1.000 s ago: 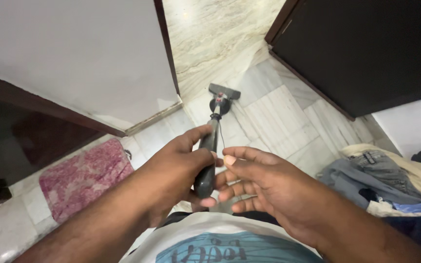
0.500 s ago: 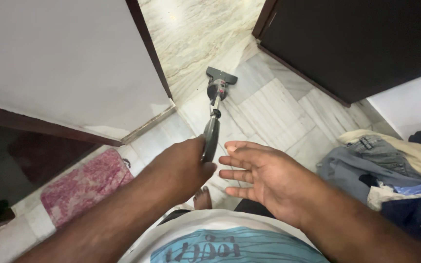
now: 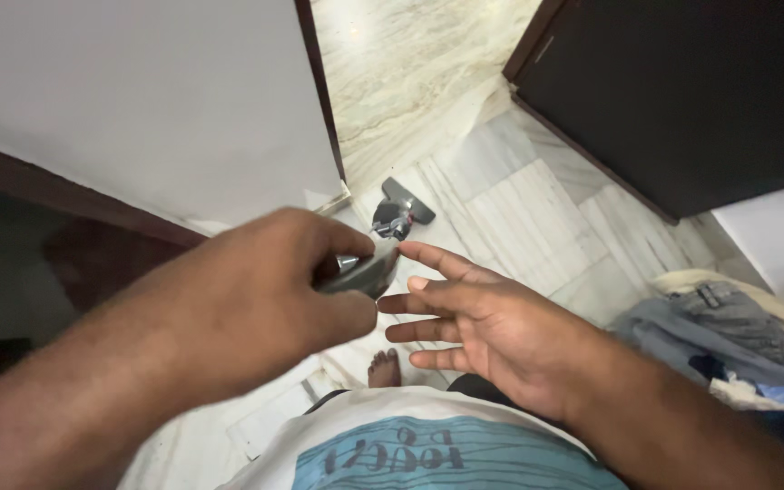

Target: The person uses a handheld vacuum cleaner to clean a tiled floor in a bedroom. They move the vacuum head back and forth across the floor, navigating around furniture and a pile of clothes.

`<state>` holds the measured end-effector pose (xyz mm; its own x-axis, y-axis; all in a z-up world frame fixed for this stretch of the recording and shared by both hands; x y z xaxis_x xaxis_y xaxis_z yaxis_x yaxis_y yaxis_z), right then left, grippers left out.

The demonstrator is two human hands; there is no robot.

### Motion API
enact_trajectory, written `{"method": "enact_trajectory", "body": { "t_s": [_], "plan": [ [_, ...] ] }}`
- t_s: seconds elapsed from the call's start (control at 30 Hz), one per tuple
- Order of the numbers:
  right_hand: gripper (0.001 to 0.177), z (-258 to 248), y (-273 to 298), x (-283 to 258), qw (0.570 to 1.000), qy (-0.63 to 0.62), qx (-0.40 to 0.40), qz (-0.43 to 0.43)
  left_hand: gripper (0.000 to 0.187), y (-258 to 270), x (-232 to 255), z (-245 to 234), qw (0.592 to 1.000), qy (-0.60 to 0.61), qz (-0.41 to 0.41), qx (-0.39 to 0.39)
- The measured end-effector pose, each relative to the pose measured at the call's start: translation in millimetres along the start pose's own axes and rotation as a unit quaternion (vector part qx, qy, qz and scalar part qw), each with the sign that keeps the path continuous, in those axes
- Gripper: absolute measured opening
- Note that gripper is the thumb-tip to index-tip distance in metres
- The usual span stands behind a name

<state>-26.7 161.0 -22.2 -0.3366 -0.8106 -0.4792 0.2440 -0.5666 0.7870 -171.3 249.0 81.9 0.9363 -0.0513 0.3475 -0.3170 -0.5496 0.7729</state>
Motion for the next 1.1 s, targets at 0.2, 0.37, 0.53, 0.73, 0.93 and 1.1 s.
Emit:
{"method": "enact_trajectory", "body": {
  "t_s": [0.2, 0.37, 0.53, 0.73, 0.93, 1.1],
  "plan": [
    [0.071, 8.4, -7.0, -9.1, 1.000, 0.023, 0.016, 0.010, 0.066, -18.4, -17.7, -9.5, 0.996, 0.015, 0.074, 0.042],
    [0.067, 4.8, -13.8, -4.1, 0.999, 0.033, 0.004, 0.004, 0.063, -26.4, -14.5, 13.2, 0.998, -0.014, 0.049, -0.021],
    [0.067, -12.7, -6.0, 2.3, 0.999, 0.031, 0.032, 0.031, 0.052, -38.1, -3.8, 31.3, 0.998, -0.051, 0.021, -0.018],
    [0.063, -61.6, -11.3, 5.0, 0.998, 0.016, 0.049, 0.034, 0.044, -81.0, 9.4, 59.8, 0.997, -0.043, 0.060, 0.007],
    [0.059, -116.8, -33.2, -5.9, 0.997, 0.007, 0.064, 0.052, 0.045, -125.7, 29.1, 89.8, 0.996, 0.013, 0.074, 0.042],
    [0.053, -143.5, -38.4, -26.7, 0.995, -0.005, 0.064, 0.070, 0.031, -138.3, 56.0, 96.6, 0.997, 0.029, 0.052, 0.055]
  ]
}}
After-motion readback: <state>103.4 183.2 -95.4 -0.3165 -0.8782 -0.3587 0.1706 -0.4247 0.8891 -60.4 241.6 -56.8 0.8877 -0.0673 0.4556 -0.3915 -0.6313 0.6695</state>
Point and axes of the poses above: each hand's wrist, its own y-axis away from the middle knuckle, its own z-axis out of the palm, x = y × z, the point moved 5 cm from there along -y, towards the middle knuckle, and after that the axes turned 1 degree about z, right-handed, at the moved point
